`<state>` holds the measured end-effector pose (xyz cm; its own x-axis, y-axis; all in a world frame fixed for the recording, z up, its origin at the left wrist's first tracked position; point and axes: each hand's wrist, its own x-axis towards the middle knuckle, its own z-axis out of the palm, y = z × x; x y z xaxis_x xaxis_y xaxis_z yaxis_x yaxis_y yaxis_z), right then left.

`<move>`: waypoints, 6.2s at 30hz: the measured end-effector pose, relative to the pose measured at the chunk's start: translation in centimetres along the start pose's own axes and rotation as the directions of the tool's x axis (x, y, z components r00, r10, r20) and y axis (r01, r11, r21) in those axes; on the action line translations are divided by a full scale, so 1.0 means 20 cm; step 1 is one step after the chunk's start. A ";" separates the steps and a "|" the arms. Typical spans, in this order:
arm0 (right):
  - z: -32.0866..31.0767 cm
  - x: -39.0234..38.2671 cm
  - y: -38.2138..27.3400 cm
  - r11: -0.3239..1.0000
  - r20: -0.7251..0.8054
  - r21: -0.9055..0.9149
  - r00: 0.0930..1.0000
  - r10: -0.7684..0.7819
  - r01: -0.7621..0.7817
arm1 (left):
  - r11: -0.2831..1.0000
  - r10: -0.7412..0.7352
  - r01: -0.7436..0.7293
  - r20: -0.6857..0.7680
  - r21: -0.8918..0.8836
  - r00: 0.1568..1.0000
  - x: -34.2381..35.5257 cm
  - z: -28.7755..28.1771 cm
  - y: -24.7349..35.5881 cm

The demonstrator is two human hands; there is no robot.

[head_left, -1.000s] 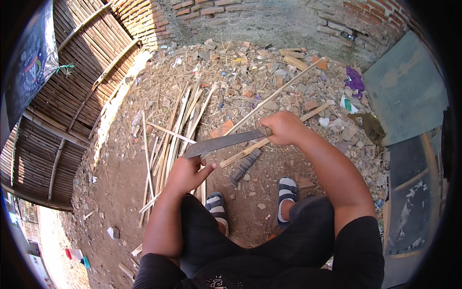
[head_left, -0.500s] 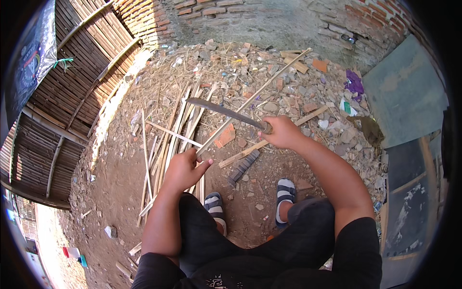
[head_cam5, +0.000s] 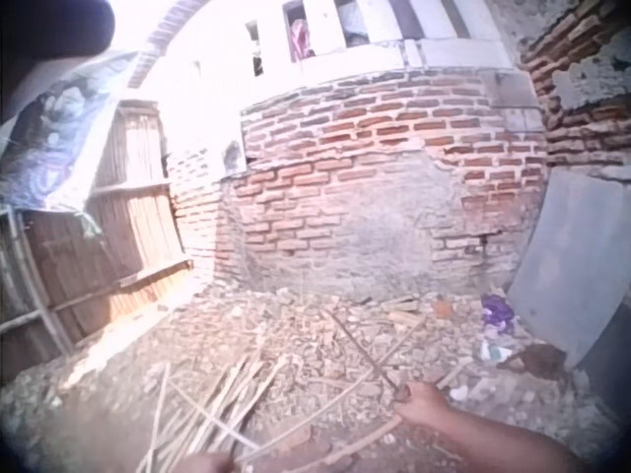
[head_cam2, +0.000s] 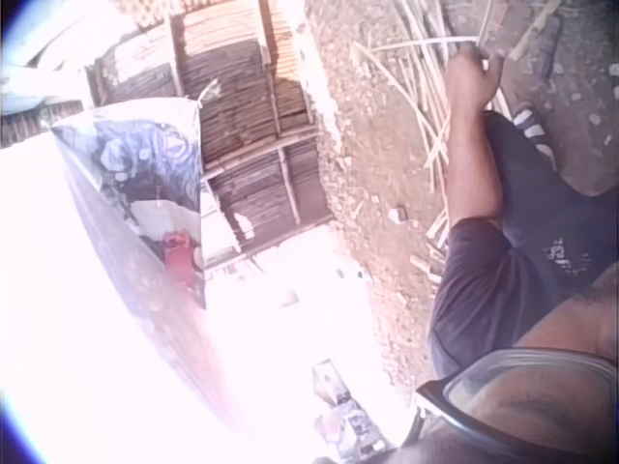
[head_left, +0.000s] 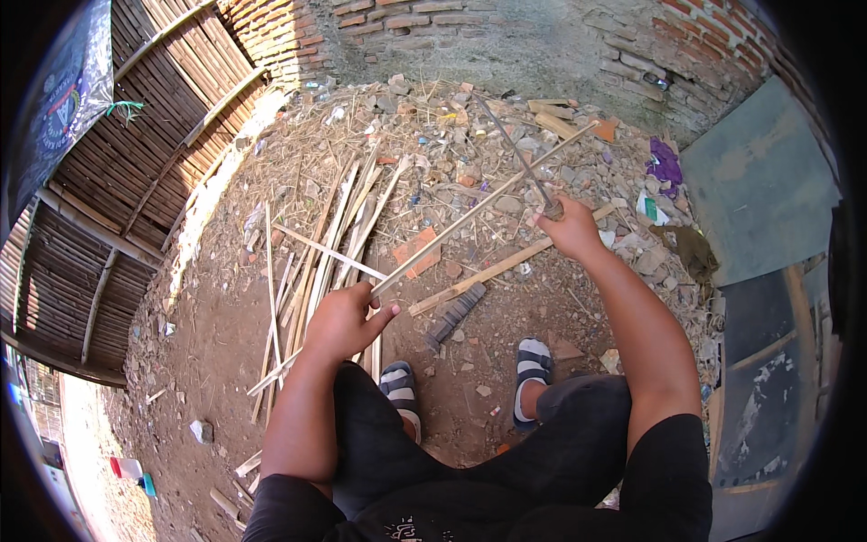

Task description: The person shaves a strip of wood with a machete, removing thin slivers from the surface and edges.

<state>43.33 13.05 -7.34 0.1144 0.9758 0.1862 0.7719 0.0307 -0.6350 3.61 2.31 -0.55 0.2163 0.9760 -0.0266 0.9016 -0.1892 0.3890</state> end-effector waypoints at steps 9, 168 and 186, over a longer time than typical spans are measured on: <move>0.11 -0.15 -0.37 0.855 0.472 -0.112 0.784 -0.402 0.506 | 0.999 0.012 -0.012 0.001 0.039 1.000 0.02 0.05 0.03; -0.01 -0.04 -0.22 0.977 0.311 0.061 0.926 -0.215 0.206 | 0.997 -0.030 0.023 -0.103 -0.070 0.994 0.01 0.03 -0.01; 0.06 -0.15 -0.41 0.881 0.489 -0.049 0.780 -0.390 0.471 | 0.994 0.001 -0.014 -0.120 -0.111 0.993 0.01 0.07 -0.01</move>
<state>35.95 10.22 -3.56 -0.5177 0.8551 0.0263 0.7644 0.4762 -0.4347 3.92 2.31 -2.00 0.1701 0.9818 0.0846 0.8512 -0.1896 0.4893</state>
